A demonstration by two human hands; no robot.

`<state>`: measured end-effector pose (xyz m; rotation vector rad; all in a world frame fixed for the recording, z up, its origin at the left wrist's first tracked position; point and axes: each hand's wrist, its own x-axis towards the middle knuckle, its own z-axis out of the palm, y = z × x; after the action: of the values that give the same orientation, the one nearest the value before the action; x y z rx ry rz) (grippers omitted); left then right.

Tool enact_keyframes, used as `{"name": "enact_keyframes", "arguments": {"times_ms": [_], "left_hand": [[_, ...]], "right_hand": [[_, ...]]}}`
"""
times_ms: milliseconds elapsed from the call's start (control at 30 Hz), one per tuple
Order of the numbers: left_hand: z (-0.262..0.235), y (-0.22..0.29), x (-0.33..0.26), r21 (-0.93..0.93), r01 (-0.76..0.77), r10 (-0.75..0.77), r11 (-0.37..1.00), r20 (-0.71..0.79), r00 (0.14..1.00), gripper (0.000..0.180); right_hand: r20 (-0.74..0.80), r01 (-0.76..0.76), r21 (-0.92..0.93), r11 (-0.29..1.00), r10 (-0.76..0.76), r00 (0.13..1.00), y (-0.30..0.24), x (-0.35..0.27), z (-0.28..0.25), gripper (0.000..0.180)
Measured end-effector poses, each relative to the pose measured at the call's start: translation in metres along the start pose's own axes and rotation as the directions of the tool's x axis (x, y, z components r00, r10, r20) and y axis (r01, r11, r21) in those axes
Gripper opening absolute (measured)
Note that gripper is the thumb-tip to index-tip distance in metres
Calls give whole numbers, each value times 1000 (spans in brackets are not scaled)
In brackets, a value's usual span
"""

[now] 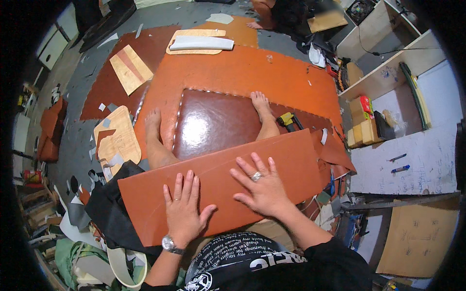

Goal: The person staples brown leather onto a rectangular wooden board using a pneumatic staple gun. They align the leather, pull it taut, and secure it along the edges, then flip the board to inspect the work.

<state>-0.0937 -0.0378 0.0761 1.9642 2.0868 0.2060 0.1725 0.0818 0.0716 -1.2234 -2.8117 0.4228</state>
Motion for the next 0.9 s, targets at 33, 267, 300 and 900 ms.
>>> {"name": "enact_keyframes", "arguments": {"times_ms": [33,267,300,900], "left_hand": [[-9,-11,-1,-1,9,-9,1000,22,1000,86],[4,-3,8,83,260,-238,962,-205,949,91],[7,3,8,43,165,-157,985,-143,977,92],[-13,-39,-16,-58,208,-214,976,-159,964,66]], "right_hand": [[14,44,27,999,-44,999,13,-3,-8,74],[-234,-393,-148,907,354,905,4,9,12,79],[-217,-209,-63,976,191,957,-10,7,17,76],[-75,-132,39,990,135,988,28,12,-7,68]]}}
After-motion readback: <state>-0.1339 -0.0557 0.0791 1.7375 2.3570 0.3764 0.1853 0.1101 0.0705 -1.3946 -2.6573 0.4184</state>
